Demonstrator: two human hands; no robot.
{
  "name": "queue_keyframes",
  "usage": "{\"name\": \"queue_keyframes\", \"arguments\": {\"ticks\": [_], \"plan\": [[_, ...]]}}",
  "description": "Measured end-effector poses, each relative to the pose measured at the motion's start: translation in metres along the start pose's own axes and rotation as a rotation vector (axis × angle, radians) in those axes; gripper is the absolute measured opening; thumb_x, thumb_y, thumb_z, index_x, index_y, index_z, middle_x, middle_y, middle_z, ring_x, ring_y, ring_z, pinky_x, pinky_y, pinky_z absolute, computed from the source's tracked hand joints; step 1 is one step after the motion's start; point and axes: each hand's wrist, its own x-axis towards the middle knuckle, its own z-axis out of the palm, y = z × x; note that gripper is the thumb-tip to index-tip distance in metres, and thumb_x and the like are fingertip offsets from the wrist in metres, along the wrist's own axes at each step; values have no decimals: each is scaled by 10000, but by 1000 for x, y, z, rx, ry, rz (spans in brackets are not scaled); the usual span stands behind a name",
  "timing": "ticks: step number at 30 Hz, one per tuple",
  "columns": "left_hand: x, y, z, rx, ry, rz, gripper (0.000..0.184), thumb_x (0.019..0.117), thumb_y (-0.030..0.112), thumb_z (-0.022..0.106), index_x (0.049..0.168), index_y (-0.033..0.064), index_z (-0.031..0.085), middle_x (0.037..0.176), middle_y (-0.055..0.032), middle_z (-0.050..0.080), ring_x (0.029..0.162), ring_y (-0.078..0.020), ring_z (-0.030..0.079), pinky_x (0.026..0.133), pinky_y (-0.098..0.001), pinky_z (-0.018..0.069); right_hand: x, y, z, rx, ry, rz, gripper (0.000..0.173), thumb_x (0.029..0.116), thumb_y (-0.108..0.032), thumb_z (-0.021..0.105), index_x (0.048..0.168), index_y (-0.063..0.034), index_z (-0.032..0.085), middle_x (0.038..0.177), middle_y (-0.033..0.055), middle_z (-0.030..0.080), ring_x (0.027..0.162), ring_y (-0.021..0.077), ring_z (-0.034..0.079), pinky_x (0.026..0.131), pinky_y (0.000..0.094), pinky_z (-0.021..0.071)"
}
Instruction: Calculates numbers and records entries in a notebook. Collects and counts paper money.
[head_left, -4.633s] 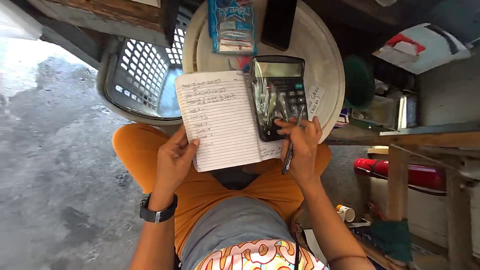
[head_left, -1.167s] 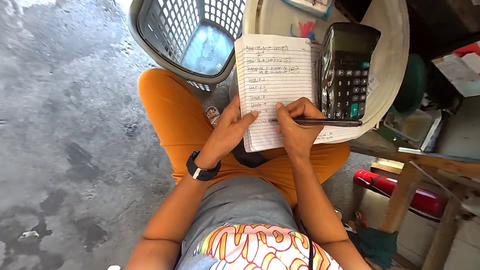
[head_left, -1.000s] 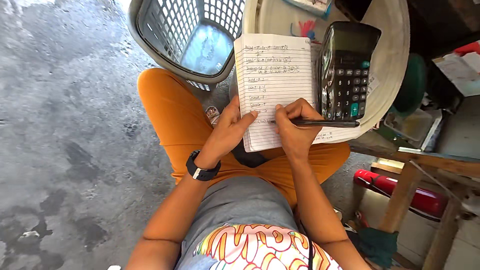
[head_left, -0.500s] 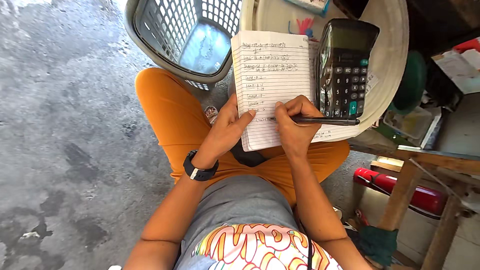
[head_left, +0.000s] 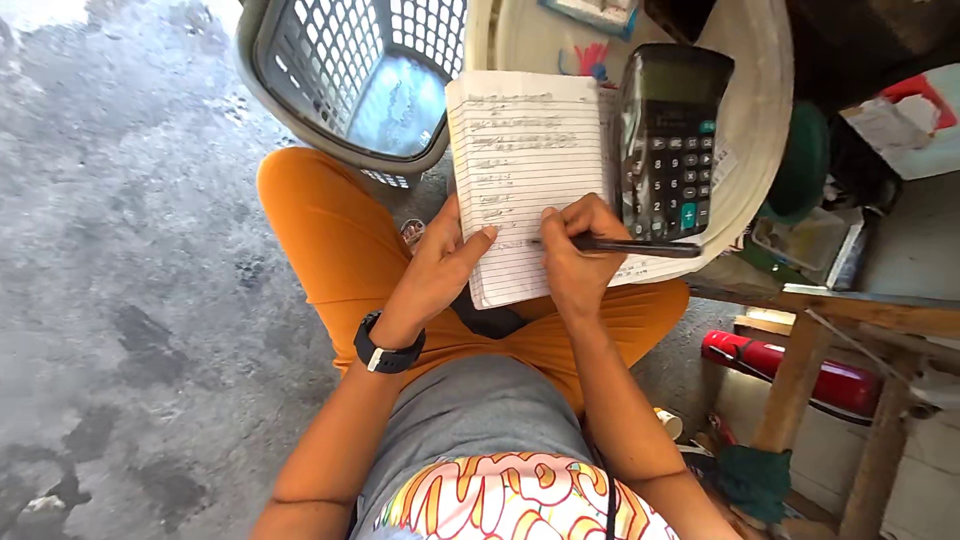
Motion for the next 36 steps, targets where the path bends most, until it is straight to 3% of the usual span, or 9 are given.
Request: {"name": "queue_keyframes", "arguments": {"ticks": [7, 9, 12, 15, 18, 20, 23, 29, 36], "plan": [[0, -4, -3, 156, 43, -17, 395, 1080, 107, 473, 1467, 180, 440, 1148, -5, 714, 888, -89, 727, 757, -271, 625, -12, -6, 3, -64, -43, 8, 319, 865, 57, 628, 628, -54, 447, 661, 37, 479, 561, 64, 461, 482, 159, 393], [7, -8, -1, 204, 92, 0, 436, 1048, 115, 510, 1478, 132, 440, 1186, -2, 701, 975, -78, 712, 845, -289, 619, -13, -4, 2, -92, -16, 1, 239, 811, 54, 648, 622, -15, 518, 664, 65, 534, 583, 99, 525, 517, 208, 457], [14, -13, -1, 209, 132, 55, 472, 995, 86, 511, 1444, -10, 402, 1191, 2, 683, 997, -31, 698, 871, -247, 608, -7, -2, 5, -74, -4, -3, 162, 764, 68, 656, 620, 46, 584, 626, 85, 582, 612, 87, 578, 582, 204, 486], [18, -8, 3, 209, 145, 55, 445, 994, 67, 498, 1419, -17, 397, 1153, 37, 687, 957, 3, 699, 845, -221, 611, 1, -6, 6, -66, 11, -4, 219, 769, 79, 623, 587, 28, 513, 594, 62, 518, 586, 65, 516, 555, 191, 433], [13, -3, 7, 257, 156, 23, 443, 1015, 103, 514, 1435, -1, 418, 1139, 11, 684, 942, 4, 691, 842, -225, 601, -2, -9, 0, -105, -29, 54, 178, 780, 67, 662, 624, 54, 577, 624, 76, 564, 593, 73, 547, 560, 205, 469], [9, -1, 6, 266, 159, -23, 419, 1042, 96, 519, 1451, 57, 438, 1128, -13, 688, 917, -30, 694, 814, -260, 602, 0, -12, -11, 22, -74, 141, 228, 827, 56, 657, 647, -9, 534, 666, 14, 534, 599, 24, 509, 547, 166, 438], [2, -4, -2, 210, 74, 7, 408, 1067, 127, 510, 1469, 161, 445, 1134, -6, 707, 867, -67, 709, 744, -266, 612, 9, -16, -25, 193, -50, 195, 279, 909, -2, 673, 708, -144, 542, 722, -79, 595, 534, -48, 512, 453, 105, 445], [7, 2, 3, 142, 46, 40, 341, 1075, 96, 464, 1414, 103, 430, 1100, -11, 696, 879, -55, 709, 792, -260, 611, 4, -4, -16, 57, -35, 81, 283, 864, 22, 675, 670, -118, 524, 684, -62, 590, 519, -27, 531, 453, 130, 466], [19, -4, 1, 67, 39, 55, 350, 1054, 12, 454, 1402, 41, 429, 1109, -50, 701, 937, -101, 720, 844, -293, 621, -4, -3, -17, -30, -93, 42, 302, 914, -13, 665, 690, -104, 484, 701, -11, 540, 520, 7, 498, 435, 131, 435]]}}
